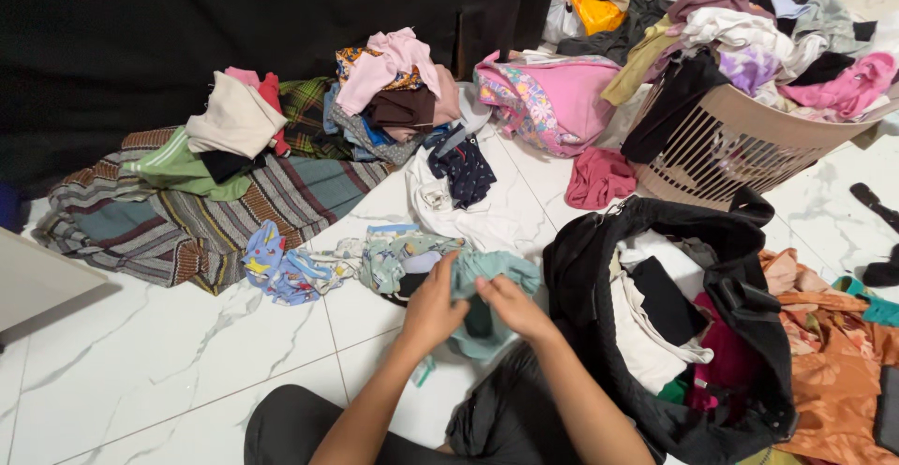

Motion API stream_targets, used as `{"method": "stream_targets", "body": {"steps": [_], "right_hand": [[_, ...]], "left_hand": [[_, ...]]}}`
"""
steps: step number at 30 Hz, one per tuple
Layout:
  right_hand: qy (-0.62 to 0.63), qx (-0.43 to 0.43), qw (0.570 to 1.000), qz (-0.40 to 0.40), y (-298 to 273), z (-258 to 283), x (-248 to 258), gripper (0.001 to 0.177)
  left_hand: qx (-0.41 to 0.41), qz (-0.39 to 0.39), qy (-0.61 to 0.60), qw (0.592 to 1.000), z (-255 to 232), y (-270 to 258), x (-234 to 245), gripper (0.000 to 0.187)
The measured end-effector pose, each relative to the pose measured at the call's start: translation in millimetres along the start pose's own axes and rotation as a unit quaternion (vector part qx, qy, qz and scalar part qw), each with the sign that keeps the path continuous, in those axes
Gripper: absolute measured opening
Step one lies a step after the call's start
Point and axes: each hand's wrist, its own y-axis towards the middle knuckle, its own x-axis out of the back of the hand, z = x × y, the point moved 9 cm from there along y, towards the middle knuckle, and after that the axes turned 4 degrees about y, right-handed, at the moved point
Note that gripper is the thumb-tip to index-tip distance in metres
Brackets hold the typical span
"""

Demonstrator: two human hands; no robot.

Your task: The person sits on the floor and folds clothes one at a time, placing each folded item into an open black bag beside them. They briefly reach toward clothes near an open wardrobe, then continue folding and stowing garments, including a patterned cloth and light green items.

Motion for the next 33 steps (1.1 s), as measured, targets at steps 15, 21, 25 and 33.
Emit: {"method": "stream_targets", "body": {"steps": [15,21,25,33], "right_hand": [[-0.144,0.031,0.968,-0.204,35.2,-62.4,26.1,0.051],[-0.380,0.197,0.894,0.135,-26.1,-121.8,-168.9,0.070],[-0.503,0.201,0.837,0.071,-57.1,-118.4,-178.6,0.034],[-0.482,0.127,0.862,0.097,-45.7,-116.8,-153.1,0.049]], "left_hand": [[0.151,-0.270,-0.184,0.933,99.4,15.7,165.4,0.032],[0.097,-0.342,-0.244,0.903,139.1,-4.7,182.7,0.031],[0.071,-0.329,-0.248,0.908,162.9,-16.1,183.4,0.042],[0.154,-0.277,-0.341,0.885,206.1,-16.8,128.6,0.048]]}}
